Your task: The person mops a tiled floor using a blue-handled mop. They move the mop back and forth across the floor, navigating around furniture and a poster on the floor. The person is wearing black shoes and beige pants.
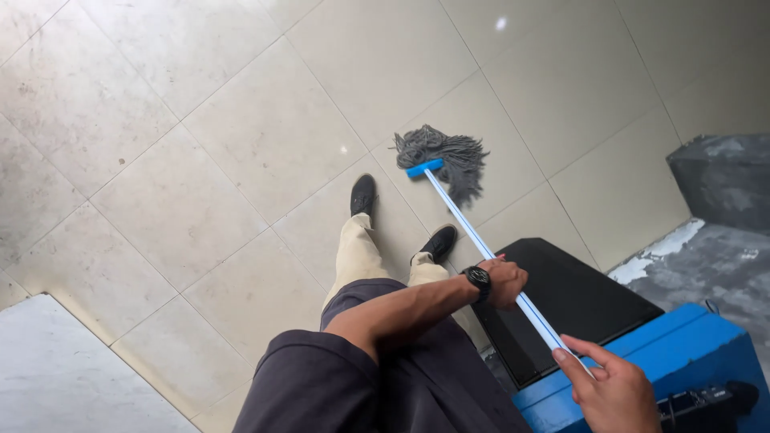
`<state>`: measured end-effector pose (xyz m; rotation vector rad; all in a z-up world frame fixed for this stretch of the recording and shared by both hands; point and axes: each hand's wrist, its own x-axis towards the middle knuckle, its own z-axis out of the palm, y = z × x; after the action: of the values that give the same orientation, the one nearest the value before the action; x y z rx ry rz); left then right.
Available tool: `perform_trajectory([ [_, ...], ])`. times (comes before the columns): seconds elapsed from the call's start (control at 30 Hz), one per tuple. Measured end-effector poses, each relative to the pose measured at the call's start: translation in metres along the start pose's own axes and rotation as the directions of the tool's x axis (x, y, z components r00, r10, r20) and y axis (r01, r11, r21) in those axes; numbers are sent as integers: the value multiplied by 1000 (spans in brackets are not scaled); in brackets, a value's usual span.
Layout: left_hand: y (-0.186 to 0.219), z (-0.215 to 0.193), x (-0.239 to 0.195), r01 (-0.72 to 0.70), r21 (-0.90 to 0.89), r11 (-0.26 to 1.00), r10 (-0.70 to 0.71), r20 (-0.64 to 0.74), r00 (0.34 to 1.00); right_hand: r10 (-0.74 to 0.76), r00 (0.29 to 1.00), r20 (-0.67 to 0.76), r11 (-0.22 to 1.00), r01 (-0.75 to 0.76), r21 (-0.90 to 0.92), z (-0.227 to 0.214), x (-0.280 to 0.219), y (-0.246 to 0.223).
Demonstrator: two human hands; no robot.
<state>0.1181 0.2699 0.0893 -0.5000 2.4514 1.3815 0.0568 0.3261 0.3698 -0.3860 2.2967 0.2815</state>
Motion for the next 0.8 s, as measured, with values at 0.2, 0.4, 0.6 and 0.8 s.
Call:
perform_trajectory([
  [0.2,-121,-93,-78,211,-122,970,-233,-208,950,-327,943,65,930,334,-152,28,-25,-151],
  [0.4,-290,-117,-99,412,-112,904,-399,-566,722,-593,779,204,766,624,-155,88,-2,-272],
  [0.6,-326,-170,-164,630,-306,714,-694,-435,574,-698,665,266,672,736,-77,215,112,-352],
  [0.8,-347,-129,-128,698,-197,689,-707,-395,587,-748,576,330,550,816,-176,186,94,-311],
])
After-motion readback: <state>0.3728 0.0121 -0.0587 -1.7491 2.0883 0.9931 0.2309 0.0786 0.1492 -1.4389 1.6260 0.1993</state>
